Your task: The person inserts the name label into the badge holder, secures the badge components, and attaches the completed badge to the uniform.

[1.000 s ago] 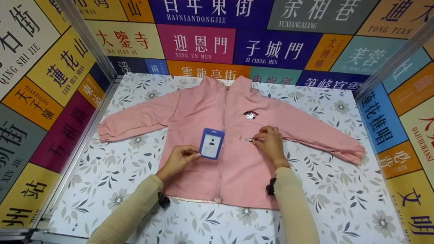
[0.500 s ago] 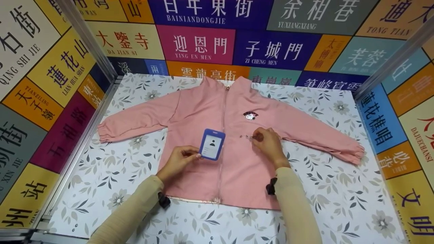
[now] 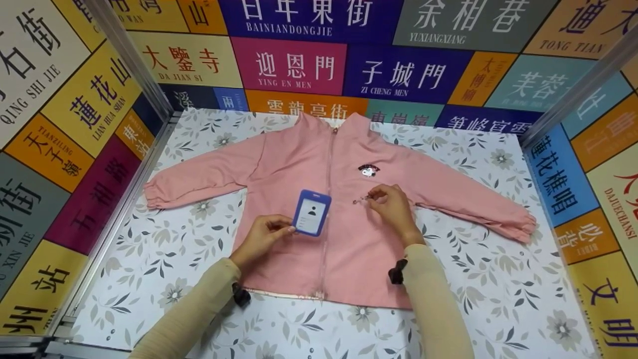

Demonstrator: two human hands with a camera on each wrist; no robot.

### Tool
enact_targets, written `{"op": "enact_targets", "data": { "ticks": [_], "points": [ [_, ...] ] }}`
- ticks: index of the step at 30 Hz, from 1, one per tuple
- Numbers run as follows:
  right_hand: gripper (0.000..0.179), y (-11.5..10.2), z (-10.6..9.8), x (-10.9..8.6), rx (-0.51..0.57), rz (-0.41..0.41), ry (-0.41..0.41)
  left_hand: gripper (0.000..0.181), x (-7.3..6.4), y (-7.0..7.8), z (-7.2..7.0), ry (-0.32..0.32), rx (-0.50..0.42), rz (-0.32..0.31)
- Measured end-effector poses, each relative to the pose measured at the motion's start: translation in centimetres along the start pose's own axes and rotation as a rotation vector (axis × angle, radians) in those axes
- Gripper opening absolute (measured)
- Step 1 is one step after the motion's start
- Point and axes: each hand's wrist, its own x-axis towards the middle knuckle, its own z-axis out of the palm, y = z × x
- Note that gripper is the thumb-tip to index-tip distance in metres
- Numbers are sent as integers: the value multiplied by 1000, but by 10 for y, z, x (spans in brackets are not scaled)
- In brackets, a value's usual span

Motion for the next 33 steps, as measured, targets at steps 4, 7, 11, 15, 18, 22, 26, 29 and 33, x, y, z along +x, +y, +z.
{"op": "enact_targets", "data": {
  "ticks": [4, 7, 11, 15, 18, 22, 26, 29, 33],
  "points": [
    [21, -5, -2, 3, 52, -39, 30, 14, 0, -1, -1, -6, 4, 8],
    [21, -10, -4, 5, 72, -54, 43, 15, 0, -2, -1, -9, 5, 9],
    [22, -18, -5, 8, 69, -58, 42, 15, 0, -2, -2, -11, 5, 11],
    [22, -26, -7, 12, 83, -44, 33, 15, -1, -2, -2, -6, 0, 5],
    [22, -34, -7, 16, 104, -47, 32, 15, 0, -2, -1, 2, 0, -1],
    [23, -47, -8, 19, 141, -49, 32, 15, 2, -2, 2, 5, 19, -4],
    [21, -72, -12, 19, 155, -59, 16, 14, 3, 1, 4, -1, 34, 0],
    [21, -91, -17, 18, 147, -85, 3, 14, 5, 2, 6, -7, 29, 10],
    [21, -107, -21, 20, 153, -97, -12, 14, 8, 4, 7, -15, 25, 16]
  ]
}}
